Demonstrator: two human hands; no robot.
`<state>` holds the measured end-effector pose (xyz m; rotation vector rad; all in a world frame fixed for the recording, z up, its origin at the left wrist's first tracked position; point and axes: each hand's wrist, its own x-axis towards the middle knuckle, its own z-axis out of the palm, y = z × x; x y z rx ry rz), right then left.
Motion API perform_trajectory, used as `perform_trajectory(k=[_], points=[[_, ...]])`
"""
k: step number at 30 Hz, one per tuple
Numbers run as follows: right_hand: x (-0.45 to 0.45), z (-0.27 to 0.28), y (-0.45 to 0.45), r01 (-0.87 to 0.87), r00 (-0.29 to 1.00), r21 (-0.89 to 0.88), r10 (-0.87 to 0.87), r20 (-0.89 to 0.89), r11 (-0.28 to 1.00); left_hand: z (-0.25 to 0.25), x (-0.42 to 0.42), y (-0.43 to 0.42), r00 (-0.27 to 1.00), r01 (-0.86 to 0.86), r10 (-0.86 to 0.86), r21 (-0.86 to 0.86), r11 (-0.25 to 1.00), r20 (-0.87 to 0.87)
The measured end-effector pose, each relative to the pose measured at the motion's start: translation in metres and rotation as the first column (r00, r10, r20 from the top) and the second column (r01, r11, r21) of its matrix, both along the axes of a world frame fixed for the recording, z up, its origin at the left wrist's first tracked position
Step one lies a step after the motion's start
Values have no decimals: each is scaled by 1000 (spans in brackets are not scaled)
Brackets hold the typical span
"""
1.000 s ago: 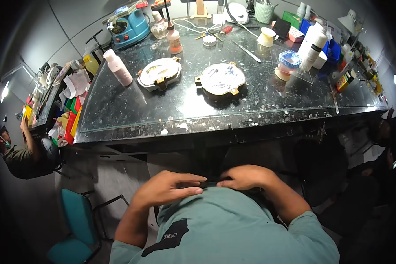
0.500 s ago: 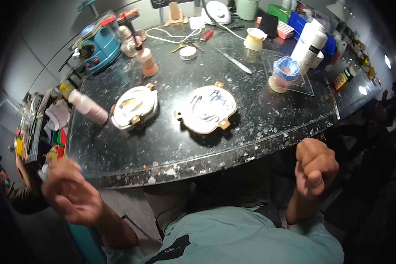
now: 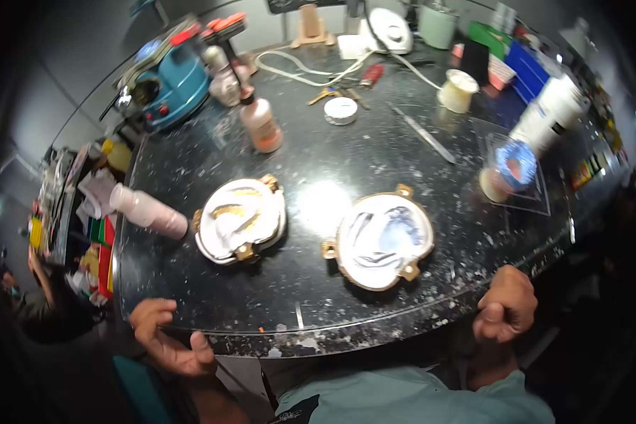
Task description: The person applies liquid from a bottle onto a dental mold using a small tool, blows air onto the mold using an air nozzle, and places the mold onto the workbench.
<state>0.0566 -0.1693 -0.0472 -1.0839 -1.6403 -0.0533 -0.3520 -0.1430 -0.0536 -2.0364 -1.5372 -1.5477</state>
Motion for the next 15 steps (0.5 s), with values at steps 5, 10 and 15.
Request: perform_trajectory(k=[5,10,15], points=[[-13,19,7,139,952,-127,-97,289,982,20,3,2,961,-87,27,-207,975,-277],[-6,-3,5,139,978,-140,-114,176,980,26,4,5,946,-113,2,-326,939,-323],[-4,7,9,192,910,-172,-109,401,966,9,5,6,997,-76,69,-206,976,-41]])
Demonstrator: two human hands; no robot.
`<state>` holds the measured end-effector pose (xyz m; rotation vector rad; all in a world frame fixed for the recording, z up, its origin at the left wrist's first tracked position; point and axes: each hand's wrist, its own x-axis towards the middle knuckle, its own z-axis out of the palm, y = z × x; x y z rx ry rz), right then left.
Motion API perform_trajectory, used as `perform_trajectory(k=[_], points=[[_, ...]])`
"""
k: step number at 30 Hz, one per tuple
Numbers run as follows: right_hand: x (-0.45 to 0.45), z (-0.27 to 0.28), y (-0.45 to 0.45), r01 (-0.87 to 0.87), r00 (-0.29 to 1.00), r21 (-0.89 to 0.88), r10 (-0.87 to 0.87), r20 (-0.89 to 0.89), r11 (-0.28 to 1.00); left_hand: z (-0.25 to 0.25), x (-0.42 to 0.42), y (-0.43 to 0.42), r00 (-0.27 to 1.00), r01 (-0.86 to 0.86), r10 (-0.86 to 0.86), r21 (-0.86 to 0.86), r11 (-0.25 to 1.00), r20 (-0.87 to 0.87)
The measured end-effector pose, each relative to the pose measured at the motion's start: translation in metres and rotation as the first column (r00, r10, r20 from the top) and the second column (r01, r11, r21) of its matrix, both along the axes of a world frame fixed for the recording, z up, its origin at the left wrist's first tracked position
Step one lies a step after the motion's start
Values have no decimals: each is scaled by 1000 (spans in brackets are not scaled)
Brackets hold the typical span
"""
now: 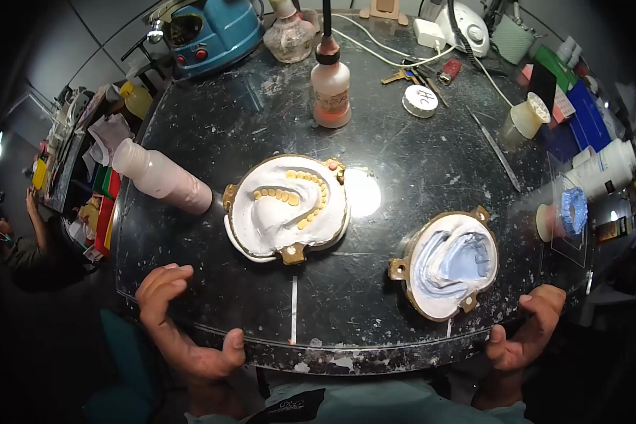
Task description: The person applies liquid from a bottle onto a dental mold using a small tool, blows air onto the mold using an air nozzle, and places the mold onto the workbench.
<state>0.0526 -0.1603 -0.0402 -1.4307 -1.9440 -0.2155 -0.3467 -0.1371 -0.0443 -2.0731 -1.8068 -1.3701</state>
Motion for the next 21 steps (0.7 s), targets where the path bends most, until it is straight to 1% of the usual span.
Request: perform_trajectory(k=[2,4,6,7,8,9,10,13,15,16,17,18,19,20,21], points=[[2,0,-2,1,1000,-1,-1,7,1000,-9,1,1,991,-13,-2,107,994,132],[-1,-7,-2,21,996,66,-15,-93,998,-11,4,2,982,-42,8,174,984,188],[-1,-14,-3,54,978,131,-26,-206,990,-2,5,2,999,-39,38,70,997,26],[-5,-14,-2,80,966,139,-42,-257,987,16,5,0,985,-46,34,-69,997,-167],[-1,-11,-3,53,985,97,-37,-166,994,27,5,-1,937,-78,2,-204,976,-350],[6,-6,-5,30,997,51,-26,-75,998,22,3,3,971,-41,-29,-287,957,-237],[11,-4,-6,7,1000,4,-7,16,1000,22,3,5,972,-40,-30,-286,958,-234],[11,0,-3,7,997,-45,-3,78,999,25,4,7,969,-37,-30,-260,965,-247],[4,-9,-3,15,993,-2,-16,-121,1000,24,3,5,961,-36,-26,-219,975,-274],[2,-14,-2,21,976,23,-15,-217,1000,24,3,4,965,-29,-26,-205,978,-259],[1,-15,0,12,968,26,-5,-250,1000,23,2,3,969,-23,-24,-188,982,-244],[-9,-11,0,76,935,21,-64,-348,997,23,2,2,973,-18,-22,-171,985,-230],[-7,-4,4,20,981,20,-16,-191,1000,21,1,2,982,2,-32,-158,987,-189],[-4,2,7,-32,999,10,32,-30,999,20,1,2,987,10,-33,-151,988,-154],[-15,7,6,50,997,-21,-51,-51,999,20,2,2,992,18,-36,-145,989,-119]])
